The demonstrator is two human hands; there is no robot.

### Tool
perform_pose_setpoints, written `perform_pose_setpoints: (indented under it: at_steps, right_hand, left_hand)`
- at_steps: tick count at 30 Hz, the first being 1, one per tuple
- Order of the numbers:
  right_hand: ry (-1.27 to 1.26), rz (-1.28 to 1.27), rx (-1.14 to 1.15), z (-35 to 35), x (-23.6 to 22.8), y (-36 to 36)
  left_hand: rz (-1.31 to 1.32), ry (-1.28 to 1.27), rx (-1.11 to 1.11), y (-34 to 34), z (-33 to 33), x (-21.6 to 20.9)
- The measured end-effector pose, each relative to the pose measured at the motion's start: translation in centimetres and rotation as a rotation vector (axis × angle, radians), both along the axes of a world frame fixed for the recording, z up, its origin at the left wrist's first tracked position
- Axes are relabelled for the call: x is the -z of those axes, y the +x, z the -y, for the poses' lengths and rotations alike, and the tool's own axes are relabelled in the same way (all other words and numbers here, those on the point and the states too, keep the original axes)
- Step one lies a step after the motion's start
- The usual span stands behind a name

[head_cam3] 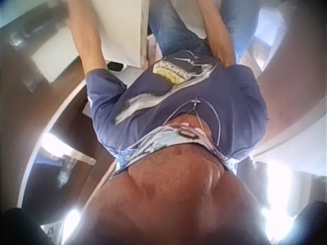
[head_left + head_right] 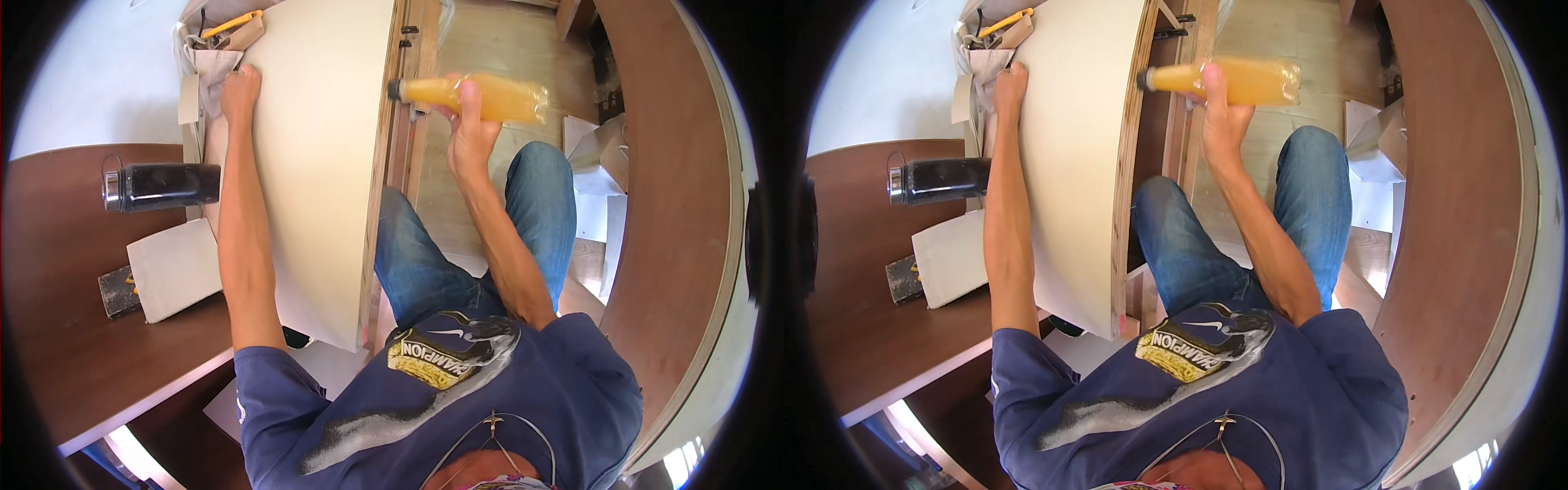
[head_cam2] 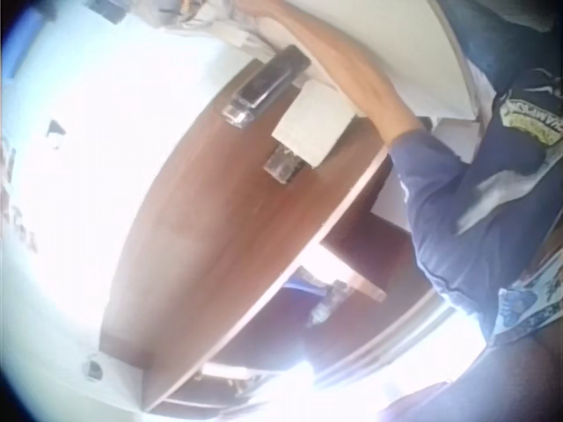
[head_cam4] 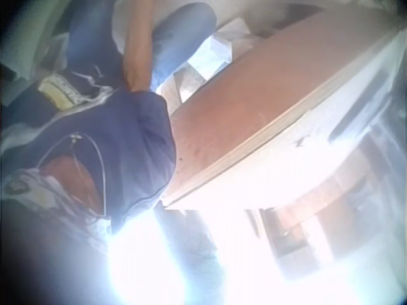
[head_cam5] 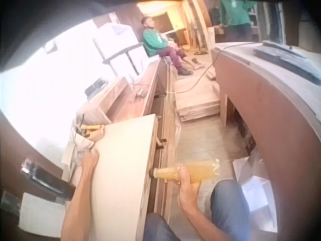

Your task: The person applies glue from a bottle onto the edges of a wooden board while holding it upright with one hand.

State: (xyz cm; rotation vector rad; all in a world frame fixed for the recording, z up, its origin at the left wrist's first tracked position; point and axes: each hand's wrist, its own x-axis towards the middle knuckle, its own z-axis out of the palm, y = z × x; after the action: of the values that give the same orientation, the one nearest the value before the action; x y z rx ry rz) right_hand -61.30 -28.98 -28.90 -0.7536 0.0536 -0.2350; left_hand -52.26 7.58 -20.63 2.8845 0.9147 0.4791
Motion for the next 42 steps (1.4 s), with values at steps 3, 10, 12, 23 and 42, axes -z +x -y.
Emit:
perform_pose_setpoints:
  at_steps: [3,10,12,23,42]
  right_hand:
    - [0.007,-0.029,-0.039,0.0,-0.9,-3.7]
    - [-0.001,0.055,0.039,0.3,-0.8,0.8]
    - [-0.046,0.004,0.021,-0.2,-0.5,-1.0]
    - [0.031,-0.007,0.064,-0.2,0.1,1.9]
    - [0.151,-0.081,-0.269,3.9,-1.7,-3.0]
  left_hand:
    - [-0.018,-0.012,-0.03,-0.3,-0.2,-0.4]
    - [-0.009,0.003,0.012,0.5,0.4,0.0]
    - [-0.021,0.0,-0.024,-0.1,-0.5,-0.2]
    - [-0.013,-0.005,-0.022,0.3,-0.4,-0.3]
    - [0.031,-0.034,0.021,-0.7,0.6,-0.4]
